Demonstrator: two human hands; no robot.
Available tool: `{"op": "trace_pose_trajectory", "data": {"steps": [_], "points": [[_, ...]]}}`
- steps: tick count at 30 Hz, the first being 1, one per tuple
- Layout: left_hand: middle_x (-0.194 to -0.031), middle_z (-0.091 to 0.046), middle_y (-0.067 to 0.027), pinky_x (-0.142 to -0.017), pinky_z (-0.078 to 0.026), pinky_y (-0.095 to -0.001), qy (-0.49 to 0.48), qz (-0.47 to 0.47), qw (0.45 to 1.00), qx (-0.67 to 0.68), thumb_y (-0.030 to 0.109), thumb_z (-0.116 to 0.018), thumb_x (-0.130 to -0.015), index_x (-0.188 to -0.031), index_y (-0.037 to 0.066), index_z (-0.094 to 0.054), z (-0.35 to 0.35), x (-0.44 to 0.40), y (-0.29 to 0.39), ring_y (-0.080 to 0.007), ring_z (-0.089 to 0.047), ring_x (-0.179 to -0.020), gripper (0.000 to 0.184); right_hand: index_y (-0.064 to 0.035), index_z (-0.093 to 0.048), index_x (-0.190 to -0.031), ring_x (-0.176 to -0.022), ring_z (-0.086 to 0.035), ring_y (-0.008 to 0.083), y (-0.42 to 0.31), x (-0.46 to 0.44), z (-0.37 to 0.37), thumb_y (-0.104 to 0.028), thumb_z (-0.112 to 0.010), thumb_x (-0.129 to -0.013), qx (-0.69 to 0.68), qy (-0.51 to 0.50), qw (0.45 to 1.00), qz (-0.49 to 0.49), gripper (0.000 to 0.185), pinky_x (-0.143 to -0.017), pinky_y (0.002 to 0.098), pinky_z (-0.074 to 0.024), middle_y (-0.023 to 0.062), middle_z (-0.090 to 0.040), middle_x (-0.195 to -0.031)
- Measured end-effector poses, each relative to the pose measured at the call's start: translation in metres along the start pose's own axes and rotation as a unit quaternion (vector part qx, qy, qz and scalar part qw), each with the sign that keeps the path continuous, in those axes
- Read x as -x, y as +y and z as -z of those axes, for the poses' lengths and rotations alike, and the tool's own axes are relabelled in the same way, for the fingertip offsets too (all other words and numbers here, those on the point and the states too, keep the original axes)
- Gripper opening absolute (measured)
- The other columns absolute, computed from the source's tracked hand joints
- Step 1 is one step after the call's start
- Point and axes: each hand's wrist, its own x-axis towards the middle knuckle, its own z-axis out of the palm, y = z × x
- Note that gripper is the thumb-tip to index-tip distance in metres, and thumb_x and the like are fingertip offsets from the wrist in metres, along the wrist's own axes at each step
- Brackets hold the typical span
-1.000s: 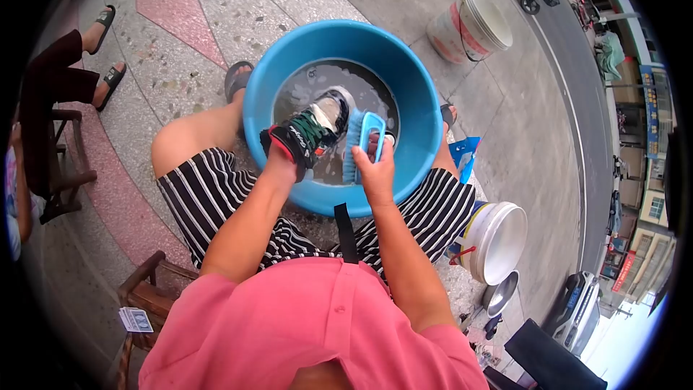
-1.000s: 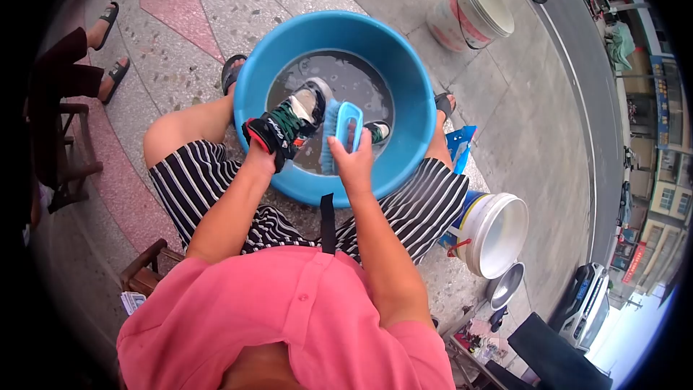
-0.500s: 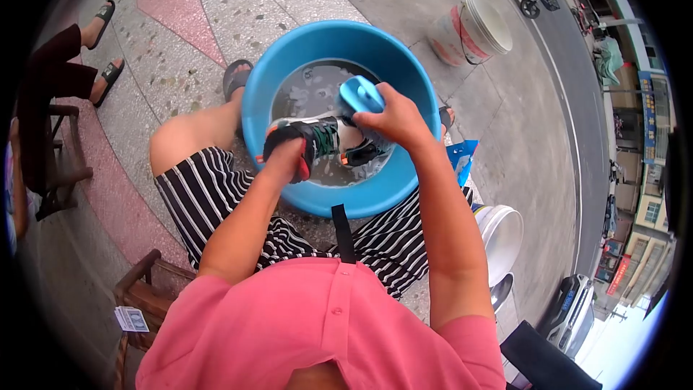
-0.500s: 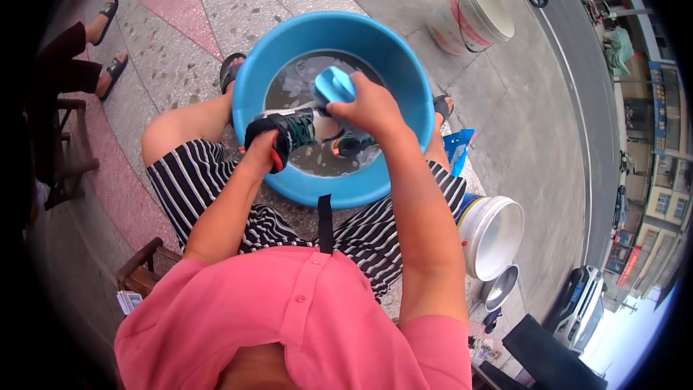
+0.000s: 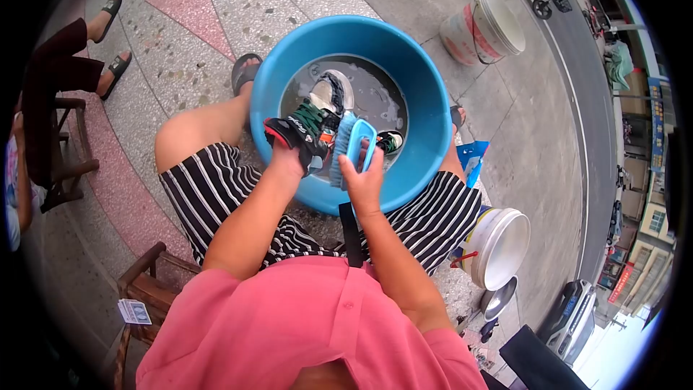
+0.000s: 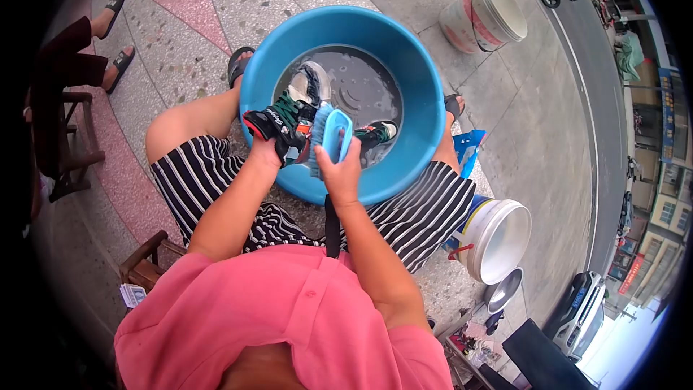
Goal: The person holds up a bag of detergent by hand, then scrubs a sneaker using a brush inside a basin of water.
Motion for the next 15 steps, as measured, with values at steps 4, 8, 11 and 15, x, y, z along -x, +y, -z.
{"op": "trace_pose_trajectory", "data": {"steps": [4, 8, 11, 15], "points": [[-0.111, -0.057, -0.0143, -0.085, -0.047, -0.0440, 0.110, -0.002, 0.994, 0.006, 0.036, -0.033, -0.092, -0.116, 0.004, -0.051, 0.011, -0.003, -0.005, -0.0301, -0.057, -0.099, 0.044, -0.0006, -0.046, -0.116, -0.084, -0.054, 0.0161, -0.012, -0.020, 0.003, -0.023, -0.072, -0.073, 0.022, 0.026, 0.999, 0.016, 0.055, -0.076, 0.0297, -0.0456, 0.0084, -0.054, -0.095], [-0.111, -0.058, -0.0136, -0.085, -0.047, -0.0440, 0.139, 0.054, 0.987, -0.061, 0.038, -0.036, -0.092, -0.116, 0.004, -0.052, -0.007, 0.004, -0.009, -0.0296, -0.057, -0.098, 0.044, -0.0019, -0.050, -0.112, -0.079, -0.058, 0.0216, -0.080, -0.078, 0.017, -0.033, -0.073, -0.071, 0.131, 0.000, 0.987, 0.092, 0.056, -0.074, 0.0320, -0.0465, 0.0119, -0.059, -0.090], [-0.121, -0.051, -0.0199, -0.094, -0.041, -0.0511, 0.119, 0.056, 0.990, -0.053, 0.044, -0.037, -0.089, -0.127, 0.002, -0.044, -0.004, 0.003, -0.016, -0.0364, -0.053, -0.107, 0.057, -0.0017, -0.050, -0.112, -0.087, -0.060, 0.0357, -0.109, -0.108, 0.019, -0.032, -0.073, -0.069, 0.177, -0.031, 0.977, 0.119, 0.057, -0.075, 0.0395, -0.0467, 0.0217, -0.061, -0.095], [-0.112, -0.058, -0.0139, -0.084, -0.048, -0.0439, 0.152, 0.001, 0.985, -0.081, 0.041, -0.038, -0.091, -0.118, 0.005, -0.052, 0.005, 0.001, -0.013, -0.0300, -0.058, -0.099, 0.047, -0.0020, -0.048, -0.113, -0.087, -0.060, 0.0344, -0.098, -0.090, 0.013, -0.032, -0.072, -0.070, 0.174, -0.062, 0.979, 0.085, 0.058, -0.077, 0.0400, -0.0464, 0.0209, -0.060, -0.096]]}}
